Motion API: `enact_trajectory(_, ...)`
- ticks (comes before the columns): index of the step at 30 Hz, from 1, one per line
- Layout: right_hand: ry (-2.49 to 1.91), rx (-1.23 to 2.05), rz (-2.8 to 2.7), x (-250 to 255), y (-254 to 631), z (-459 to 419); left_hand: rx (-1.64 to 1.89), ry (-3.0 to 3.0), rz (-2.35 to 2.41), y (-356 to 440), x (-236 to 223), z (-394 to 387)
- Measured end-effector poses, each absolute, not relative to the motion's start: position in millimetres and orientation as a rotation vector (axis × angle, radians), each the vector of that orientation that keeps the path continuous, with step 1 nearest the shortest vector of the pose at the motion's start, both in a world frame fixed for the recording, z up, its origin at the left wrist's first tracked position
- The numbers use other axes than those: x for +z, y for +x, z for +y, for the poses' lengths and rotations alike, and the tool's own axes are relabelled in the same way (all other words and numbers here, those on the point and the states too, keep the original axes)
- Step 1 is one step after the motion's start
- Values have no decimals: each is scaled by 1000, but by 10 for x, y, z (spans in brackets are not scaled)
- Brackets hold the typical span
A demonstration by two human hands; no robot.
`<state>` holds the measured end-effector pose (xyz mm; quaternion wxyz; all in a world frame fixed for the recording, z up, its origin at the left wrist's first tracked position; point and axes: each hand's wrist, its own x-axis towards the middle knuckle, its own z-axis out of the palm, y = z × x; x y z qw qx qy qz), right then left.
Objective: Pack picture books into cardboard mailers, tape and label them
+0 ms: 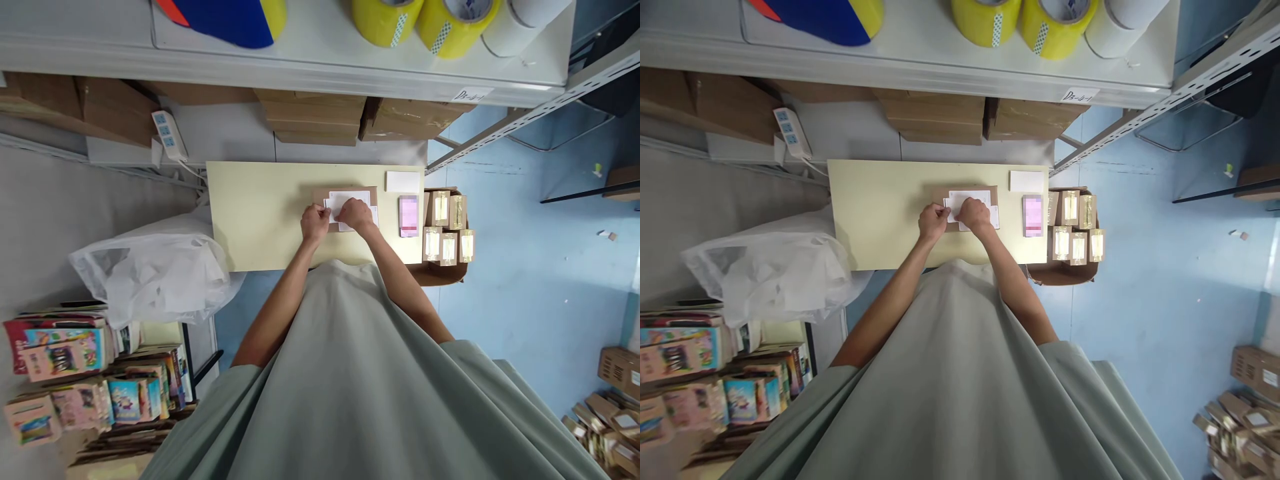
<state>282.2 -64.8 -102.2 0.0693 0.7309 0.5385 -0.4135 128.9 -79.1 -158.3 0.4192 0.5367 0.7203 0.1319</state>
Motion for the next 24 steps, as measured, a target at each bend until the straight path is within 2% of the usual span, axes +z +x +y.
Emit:
enact_trajectory(12, 2418, -1201, 1588, -1203, 2731, -480, 307, 1391, 1817, 1296, -1523, -804)
enact_trajectory(24, 2406, -1193, 1598, -1329, 2726, -433, 294, 1288, 1779, 1164, -1509, -792)
